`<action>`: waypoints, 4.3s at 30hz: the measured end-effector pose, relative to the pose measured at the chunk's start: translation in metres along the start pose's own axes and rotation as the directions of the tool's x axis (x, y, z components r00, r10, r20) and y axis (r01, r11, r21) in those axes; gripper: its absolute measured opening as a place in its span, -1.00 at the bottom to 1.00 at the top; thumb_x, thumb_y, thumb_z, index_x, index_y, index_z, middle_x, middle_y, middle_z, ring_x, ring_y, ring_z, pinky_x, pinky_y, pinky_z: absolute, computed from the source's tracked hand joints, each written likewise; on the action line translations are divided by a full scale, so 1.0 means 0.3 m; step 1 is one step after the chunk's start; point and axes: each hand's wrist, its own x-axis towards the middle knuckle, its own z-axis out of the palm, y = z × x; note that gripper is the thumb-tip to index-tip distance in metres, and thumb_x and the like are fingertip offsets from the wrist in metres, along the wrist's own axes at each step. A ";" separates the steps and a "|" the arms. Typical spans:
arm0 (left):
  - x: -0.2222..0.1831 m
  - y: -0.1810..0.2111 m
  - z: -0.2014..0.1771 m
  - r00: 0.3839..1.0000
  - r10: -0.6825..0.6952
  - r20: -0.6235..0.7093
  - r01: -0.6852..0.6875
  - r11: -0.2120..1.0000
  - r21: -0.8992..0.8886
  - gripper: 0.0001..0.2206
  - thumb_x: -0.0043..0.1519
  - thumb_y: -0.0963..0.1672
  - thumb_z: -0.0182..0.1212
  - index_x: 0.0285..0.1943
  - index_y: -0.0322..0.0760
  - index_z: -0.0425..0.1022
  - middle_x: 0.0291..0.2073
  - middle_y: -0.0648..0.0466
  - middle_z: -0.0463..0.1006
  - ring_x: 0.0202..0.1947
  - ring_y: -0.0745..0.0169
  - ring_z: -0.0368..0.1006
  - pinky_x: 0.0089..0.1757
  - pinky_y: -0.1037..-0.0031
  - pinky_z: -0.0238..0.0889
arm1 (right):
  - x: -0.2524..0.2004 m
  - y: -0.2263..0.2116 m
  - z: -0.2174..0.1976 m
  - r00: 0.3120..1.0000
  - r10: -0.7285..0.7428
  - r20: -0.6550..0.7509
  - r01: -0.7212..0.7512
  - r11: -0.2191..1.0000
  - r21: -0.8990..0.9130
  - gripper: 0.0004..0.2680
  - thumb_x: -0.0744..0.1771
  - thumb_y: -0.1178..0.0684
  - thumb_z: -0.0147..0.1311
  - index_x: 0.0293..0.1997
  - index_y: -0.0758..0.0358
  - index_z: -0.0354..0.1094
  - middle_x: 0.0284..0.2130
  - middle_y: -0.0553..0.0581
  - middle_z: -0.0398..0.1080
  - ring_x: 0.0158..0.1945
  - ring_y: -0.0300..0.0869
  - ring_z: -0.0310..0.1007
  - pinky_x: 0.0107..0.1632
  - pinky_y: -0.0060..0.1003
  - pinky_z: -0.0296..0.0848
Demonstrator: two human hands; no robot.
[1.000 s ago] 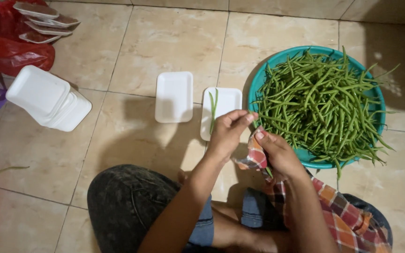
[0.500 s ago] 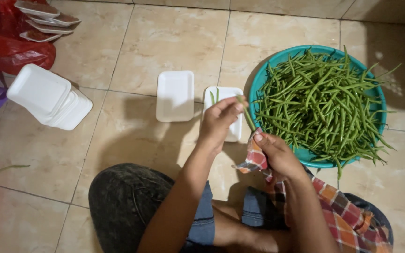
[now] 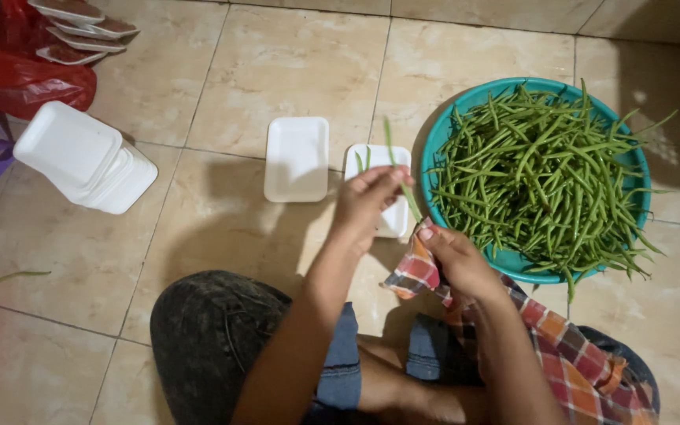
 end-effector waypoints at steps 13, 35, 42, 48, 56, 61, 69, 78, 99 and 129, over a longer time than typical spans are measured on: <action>-0.037 -0.155 0.063 0.957 0.286 -0.054 -0.247 0.896 0.368 -0.76 0.07 -0.13 0.55 -0.09 -0.17 0.71 -0.32 -0.04 0.70 -0.25 0.17 0.63 -0.18 0.37 0.51 | 0.020 -0.120 0.071 0.906 0.129 -0.404 0.093 0.869 0.485 -0.86 0.44 -0.04 0.01 -0.22 0.15 0.27 -0.44 -0.01 0.27 -0.34 -0.15 0.33 -0.15 -0.30 0.33; -0.122 -0.229 0.136 0.949 0.050 0.311 -0.295 0.483 0.824 -0.85 0.16 -0.10 0.32 -0.11 -0.06 0.63 -0.25 0.10 0.69 -0.06 0.00 0.63 -0.06 0.14 0.48 | 0.318 0.396 -0.337 0.869 0.143 -0.474 0.169 0.813 0.557 -0.89 0.42 -0.01 0.06 -0.11 0.16 0.43 -0.33 0.19 0.53 -0.31 -0.04 0.58 -0.30 -0.20 0.54; -0.233 -0.119 0.150 0.933 -0.022 0.358 -0.262 0.642 0.721 -0.85 0.12 -0.15 0.30 -0.14 -0.12 0.63 -0.26 0.01 0.70 -0.10 -0.08 0.63 -0.09 0.12 0.49 | 0.337 0.363 -0.562 0.859 0.164 -0.484 0.239 0.708 0.664 -0.82 0.44 -0.05 0.00 -0.15 0.18 0.48 -0.22 0.15 0.57 -0.15 -0.07 0.62 0.03 -0.12 0.60; -0.212 -0.057 0.155 0.935 0.257 0.243 -0.353 0.727 0.589 -0.85 0.14 -0.19 0.35 -0.12 -0.17 0.62 -0.28 -0.04 0.69 -0.12 -0.09 0.63 -0.12 0.22 0.50 | 0.126 0.012 -0.129 0.926 0.098 -0.363 0.205 0.678 0.706 -0.80 0.40 -0.18 0.03 -0.20 0.08 0.44 -0.12 0.17 0.52 0.01 0.02 0.56 0.17 -0.01 0.51; -0.155 -0.165 0.132 0.923 0.295 0.248 -0.383 0.639 0.667 -0.89 0.18 -0.18 0.33 -0.13 -0.14 0.65 -0.28 -0.04 0.66 -0.14 -0.10 0.62 -0.14 0.23 0.51 | 0.170 0.124 -0.141 0.913 0.042 -0.405 0.224 0.779 0.586 -0.83 0.43 -0.05 0.04 -0.30 0.12 0.37 -0.46 0.14 0.39 -0.38 0.00 0.49 -0.26 -0.20 0.53; -0.159 -0.184 0.143 0.907 0.330 0.260 -0.418 0.638 0.647 -0.90 0.19 -0.19 0.32 -0.14 -0.19 0.65 -0.30 -0.08 0.65 -0.15 -0.16 0.62 -0.15 0.21 0.51 | 0.169 0.133 -0.142 0.907 0.008 -0.421 0.243 0.807 0.538 -0.81 0.44 -0.06 0.02 -0.31 0.15 0.37 -0.53 0.17 0.32 -0.43 0.02 0.46 -0.33 -0.20 0.51; -0.128 -0.123 0.129 0.848 0.494 0.195 -0.489 0.583 0.649 -0.89 0.16 -0.13 0.39 -0.17 -0.15 0.63 -0.40 -0.06 0.58 -0.29 -0.11 0.59 -0.30 0.27 0.49 | 0.109 0.084 -0.085 0.911 -0.015 -0.413 0.155 0.938 0.309 -0.85 0.42 0.01 0.07 -0.25 0.20 0.45 -0.51 0.13 0.39 -0.44 -0.12 0.42 -0.28 -0.28 0.42; -0.035 -0.149 0.031 0.981 0.146 0.126 -0.191 0.817 0.545 -0.84 0.15 -0.09 0.39 -0.13 -0.14 0.70 -0.33 -0.05 0.60 -0.34 0.11 0.54 -0.29 0.38 0.43 | 0.048 -0.031 0.018 0.987 -0.053 -0.154 0.047 0.998 -0.043 -0.82 0.42 0.03 0.05 -0.34 0.19 0.47 -0.61 -0.07 0.30 -0.54 -0.32 0.17 -0.43 -0.45 0.19; 0.026 -0.056 -0.040 0.996 0.070 -0.047 -0.059 0.974 0.217 -0.81 0.20 -0.09 0.39 -0.09 -0.26 0.68 -0.39 0.02 0.65 -0.39 0.37 0.58 -0.31 0.66 0.38 | 0.083 0.048 -0.007 0.998 -0.014 0.067 0.023 0.990 -0.136 -0.74 0.43 0.03 0.01 -0.49 0.20 0.33 -0.80 -0.09 0.08 -0.74 -0.37 0.02 -0.63 -0.49 0.01; 0.401 -0.159 -0.136 0.949 0.136 -0.283 -0.063 0.965 0.253 -0.83 0.19 -0.14 0.35 -0.09 -0.31 0.66 -0.43 -0.05 0.63 -0.47 0.25 0.63 -0.46 0.62 0.43 | 0.106 0.151 -0.069 0.980 0.076 0.185 -0.010 0.943 -0.333 -0.71 0.42 0.01 0.03 -0.56 0.17 0.31 -0.80 -0.08 0.13 -0.72 -0.30 0.08 -0.59 -0.43 0.10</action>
